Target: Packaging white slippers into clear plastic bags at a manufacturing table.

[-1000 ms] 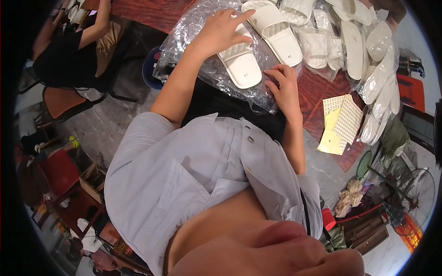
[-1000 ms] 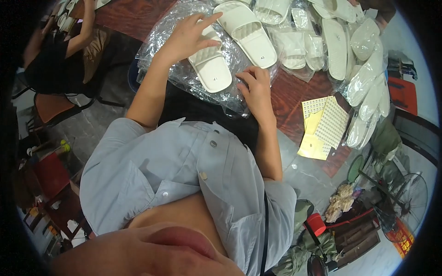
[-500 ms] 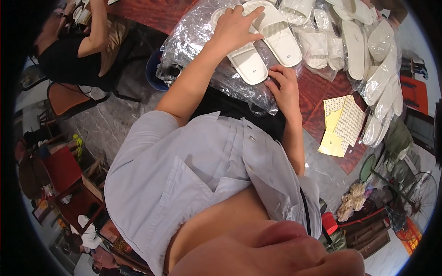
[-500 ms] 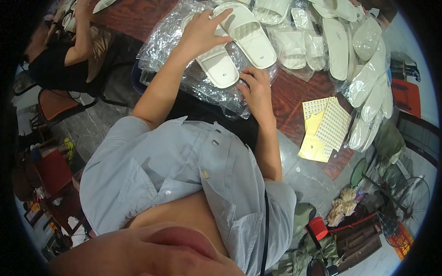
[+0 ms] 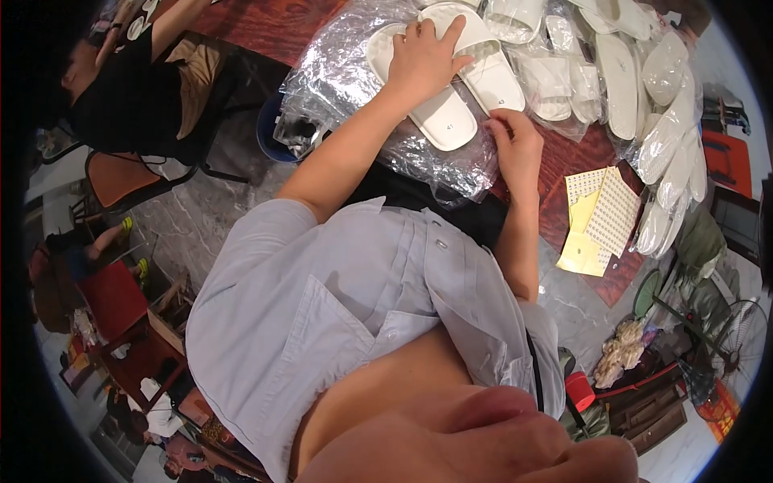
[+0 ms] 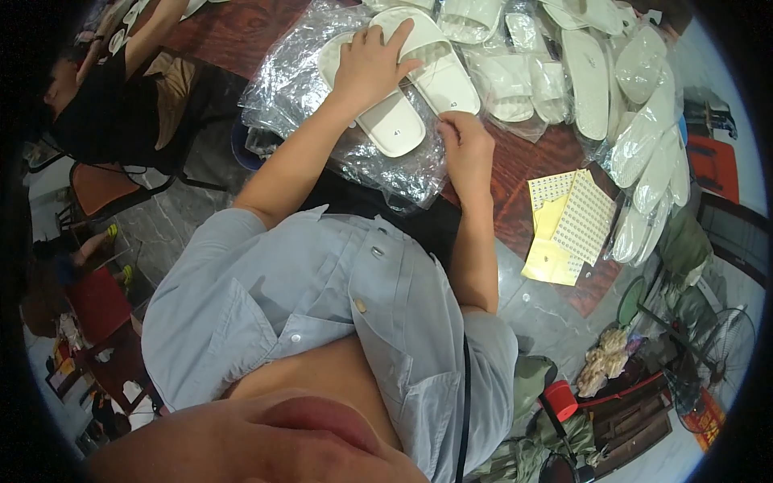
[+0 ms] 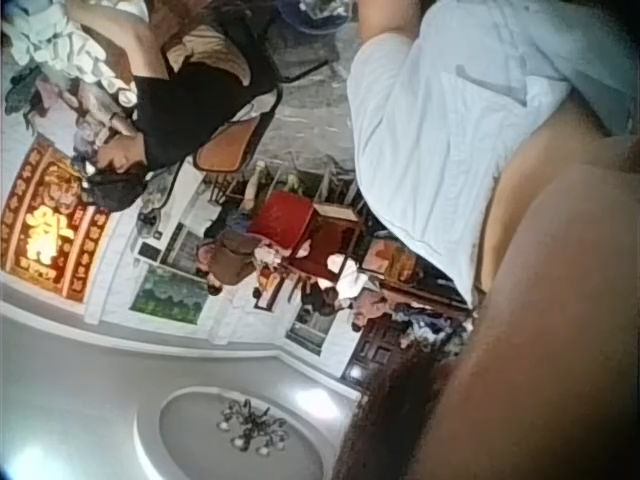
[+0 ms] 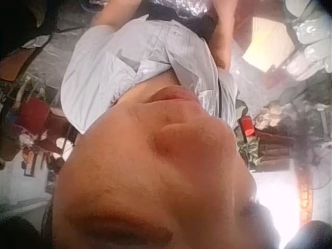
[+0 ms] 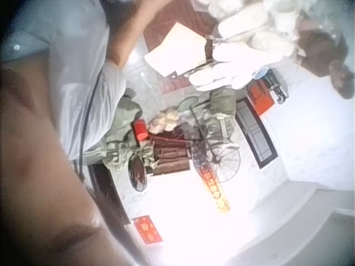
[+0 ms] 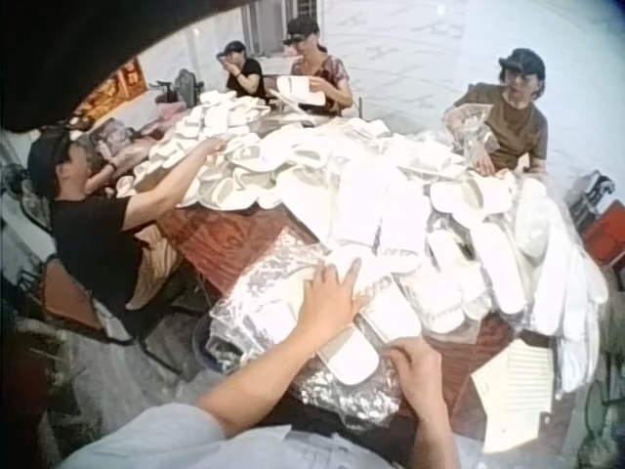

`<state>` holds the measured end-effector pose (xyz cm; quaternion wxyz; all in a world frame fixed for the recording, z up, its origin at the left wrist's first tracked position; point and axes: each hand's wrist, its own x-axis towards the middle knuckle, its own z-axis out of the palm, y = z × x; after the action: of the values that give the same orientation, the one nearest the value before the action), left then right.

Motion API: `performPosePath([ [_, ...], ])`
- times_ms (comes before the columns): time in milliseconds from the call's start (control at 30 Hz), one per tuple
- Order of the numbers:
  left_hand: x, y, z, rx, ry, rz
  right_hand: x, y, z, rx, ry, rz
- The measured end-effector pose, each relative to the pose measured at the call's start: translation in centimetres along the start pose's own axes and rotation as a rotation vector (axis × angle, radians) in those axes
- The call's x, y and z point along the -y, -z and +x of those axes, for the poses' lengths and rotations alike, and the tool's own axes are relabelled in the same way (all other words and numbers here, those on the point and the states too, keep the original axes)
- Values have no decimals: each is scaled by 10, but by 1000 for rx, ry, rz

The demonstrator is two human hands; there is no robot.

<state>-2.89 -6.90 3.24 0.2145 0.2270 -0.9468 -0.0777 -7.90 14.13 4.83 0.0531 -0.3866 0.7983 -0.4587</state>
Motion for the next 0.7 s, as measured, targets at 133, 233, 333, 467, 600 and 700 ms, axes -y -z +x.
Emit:
performPosePath([
  [133,-2,-5,-1,-28,-9,56,-11,4,21,-86,31,-79],
  [233,-3,-10,1,-41,-10,40,-19,1,29,-71,23,-88],
  [333,-3,-9,-1,-44,-6,38,-23,-4,27,-78,54,-132],
  [467,-6,-3,-3,-15,8,43,-27,-5,25,-100,77,-125],
  [600,-3,0,-4,-4,19,32,-22,-3,28,-67,12,-102],
  [700,-6,-1,-3,-12,12,46,-24,-1,29,-76,-11,-84],
])
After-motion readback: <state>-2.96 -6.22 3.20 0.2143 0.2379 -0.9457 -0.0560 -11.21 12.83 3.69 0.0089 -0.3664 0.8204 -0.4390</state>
